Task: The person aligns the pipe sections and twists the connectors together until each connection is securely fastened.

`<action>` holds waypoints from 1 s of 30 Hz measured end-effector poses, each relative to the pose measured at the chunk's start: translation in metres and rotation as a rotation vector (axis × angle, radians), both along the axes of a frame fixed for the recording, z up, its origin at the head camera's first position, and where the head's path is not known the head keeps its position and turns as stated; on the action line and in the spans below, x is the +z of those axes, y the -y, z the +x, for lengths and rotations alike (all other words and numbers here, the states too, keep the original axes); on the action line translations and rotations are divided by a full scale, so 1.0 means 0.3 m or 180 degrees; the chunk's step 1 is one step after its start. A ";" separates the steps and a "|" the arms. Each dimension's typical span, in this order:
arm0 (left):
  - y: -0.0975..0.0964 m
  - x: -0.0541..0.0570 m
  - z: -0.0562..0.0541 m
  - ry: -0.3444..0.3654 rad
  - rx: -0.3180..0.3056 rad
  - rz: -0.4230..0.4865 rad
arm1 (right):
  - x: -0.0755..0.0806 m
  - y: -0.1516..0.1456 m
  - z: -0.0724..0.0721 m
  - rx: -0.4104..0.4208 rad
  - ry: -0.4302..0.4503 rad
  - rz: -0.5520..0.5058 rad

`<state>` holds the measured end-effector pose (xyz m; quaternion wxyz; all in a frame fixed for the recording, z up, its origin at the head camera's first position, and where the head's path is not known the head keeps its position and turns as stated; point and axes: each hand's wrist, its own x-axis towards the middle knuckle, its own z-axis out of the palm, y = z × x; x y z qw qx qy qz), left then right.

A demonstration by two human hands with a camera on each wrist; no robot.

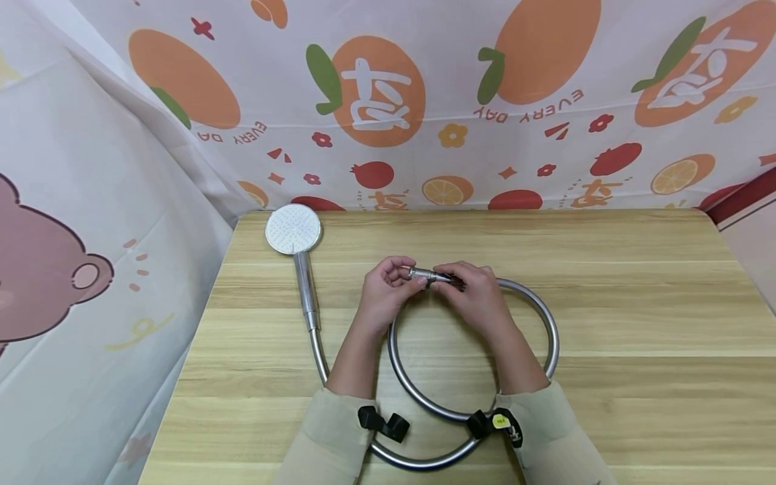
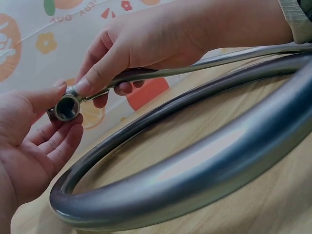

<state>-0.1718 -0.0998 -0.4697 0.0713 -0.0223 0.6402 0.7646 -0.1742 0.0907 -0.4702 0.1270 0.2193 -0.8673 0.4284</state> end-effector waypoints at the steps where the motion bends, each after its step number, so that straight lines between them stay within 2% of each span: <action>1: 0.000 0.001 0.000 -0.0008 0.0001 0.0007 | 0.001 0.000 0.000 0.0002 0.0005 0.0006; 15: -0.002 0.007 0.005 -0.0231 0.0039 -0.0049 | 0.005 0.000 -0.002 0.0021 0.0044 -0.0006; 20: -0.001 0.013 0.008 -0.0343 0.0046 -0.0162 | 0.006 0.001 -0.004 0.0068 0.0076 -0.0061; 30: 0.000 0.011 0.009 -0.0514 0.0018 -0.0256 | 0.009 -0.003 -0.004 0.0171 0.0361 -0.0263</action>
